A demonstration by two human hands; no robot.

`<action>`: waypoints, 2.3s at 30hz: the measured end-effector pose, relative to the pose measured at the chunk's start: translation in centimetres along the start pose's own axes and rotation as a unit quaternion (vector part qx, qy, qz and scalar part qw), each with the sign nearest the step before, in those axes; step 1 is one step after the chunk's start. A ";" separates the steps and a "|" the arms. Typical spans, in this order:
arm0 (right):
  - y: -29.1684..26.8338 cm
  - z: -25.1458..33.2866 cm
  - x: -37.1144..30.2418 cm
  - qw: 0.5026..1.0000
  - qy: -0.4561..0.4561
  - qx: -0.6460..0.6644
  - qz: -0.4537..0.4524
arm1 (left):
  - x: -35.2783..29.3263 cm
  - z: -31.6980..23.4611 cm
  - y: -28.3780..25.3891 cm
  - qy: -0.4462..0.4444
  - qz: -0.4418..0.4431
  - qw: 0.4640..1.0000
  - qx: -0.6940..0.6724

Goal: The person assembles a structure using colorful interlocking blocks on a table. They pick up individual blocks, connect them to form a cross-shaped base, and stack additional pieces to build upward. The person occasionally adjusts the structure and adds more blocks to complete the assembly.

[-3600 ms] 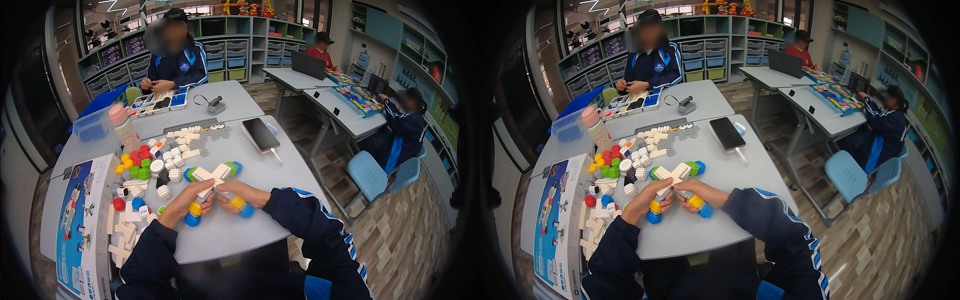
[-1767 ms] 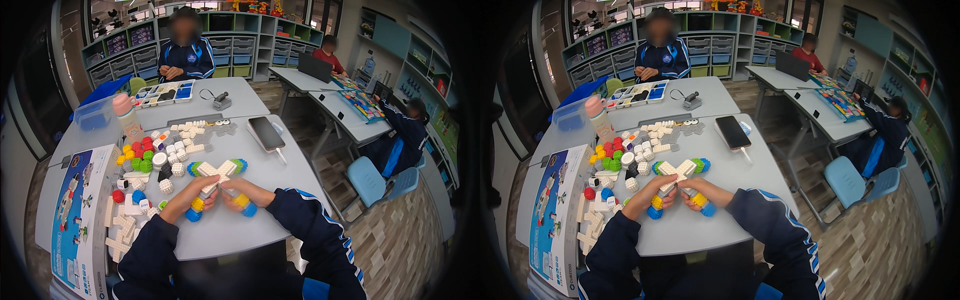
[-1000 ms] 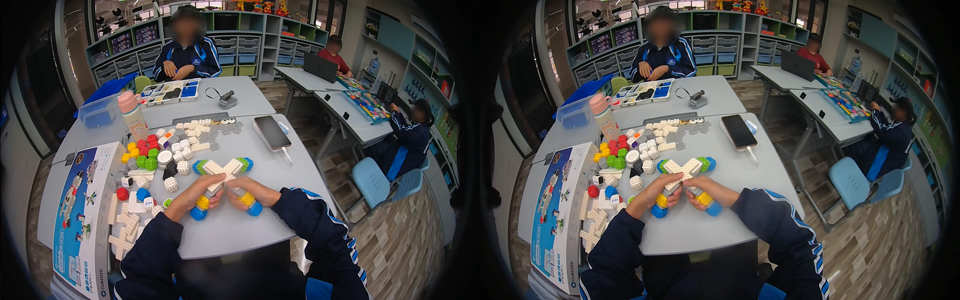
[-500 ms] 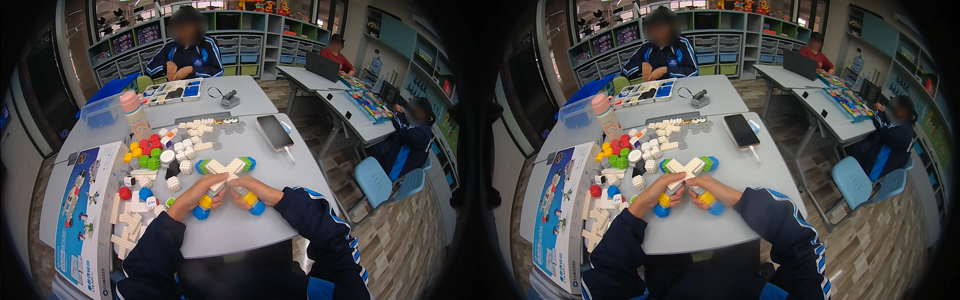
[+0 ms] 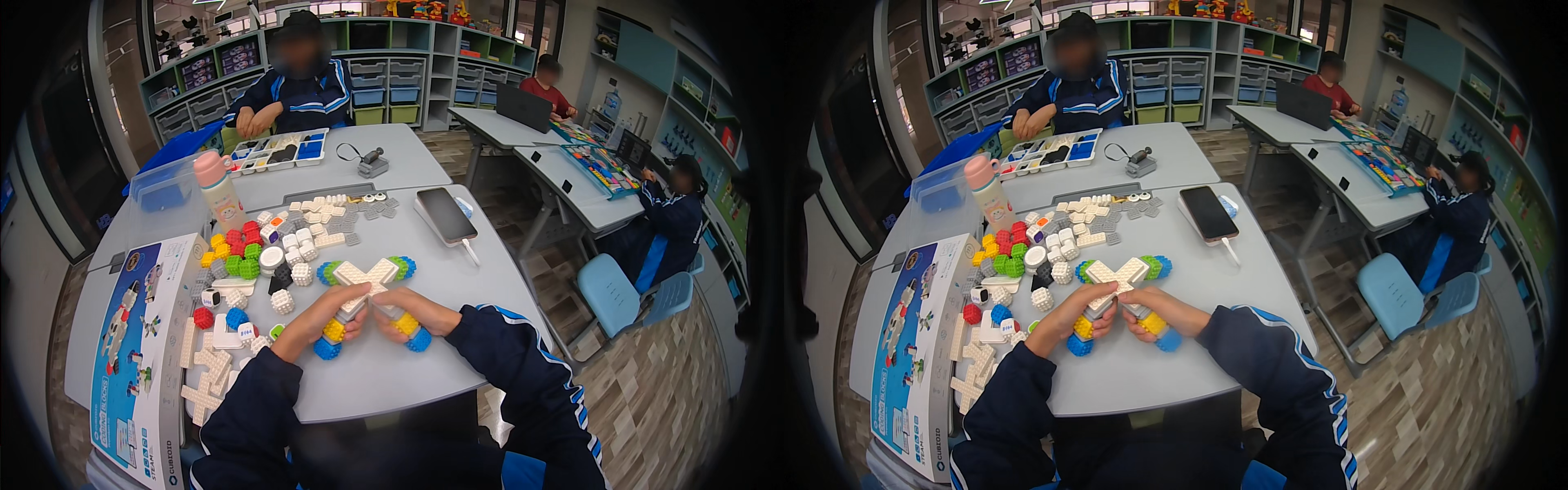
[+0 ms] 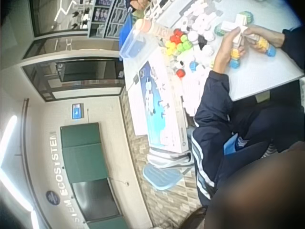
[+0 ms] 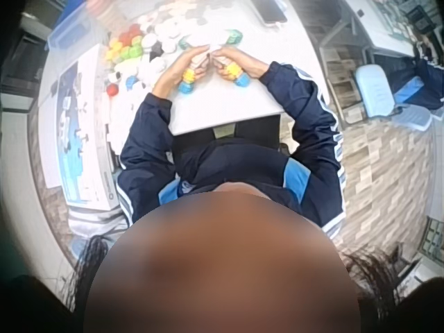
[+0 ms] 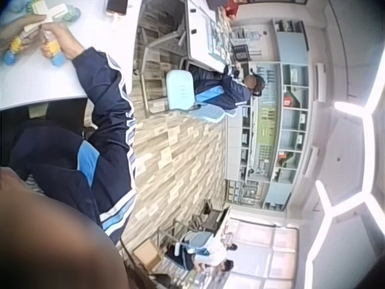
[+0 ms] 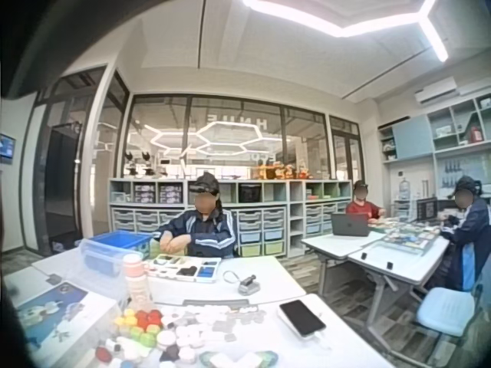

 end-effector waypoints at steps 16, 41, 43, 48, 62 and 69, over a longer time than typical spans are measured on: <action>-2.5 0.2 0.3 0.997 -0.038 -0.010 -0.069 | 0.5 0.5 -2.3 0.009 -0.016 0.998 0.054; -2.3 -1.1 0.0 0.996 0.000 0.042 -0.081 | 0.5 0.1 -2.3 0.057 -0.124 0.985 0.104; -2.3 -0.8 0.0 0.997 -0.013 0.027 -0.077 | 0.5 0.1 -2.3 0.061 -0.129 0.985 0.100; -2.7 -0.7 0.5 0.997 0.000 0.031 -0.071 | 0.8 0.2 -2.6 0.065 -0.145 0.984 0.082; -3.1 -0.9 1.1 0.997 0.022 0.050 -0.061 | 0.9 -0.1 -3.0 0.083 -0.143 0.982 0.093; -3.3 -0.9 0.6 0.995 -0.006 0.030 -0.092 | 1.2 0.5 -3.2 0.061 -0.154 0.982 0.094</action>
Point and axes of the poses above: each hand's wrist, its own x-axis towards the middle knuckle, its own y-axis out of the palm, z = x × y, the point moved 7 cm from there along x, towards the middle knuckle, and after that the axes turned 3 degrees about -y, right-handed, at the moved point
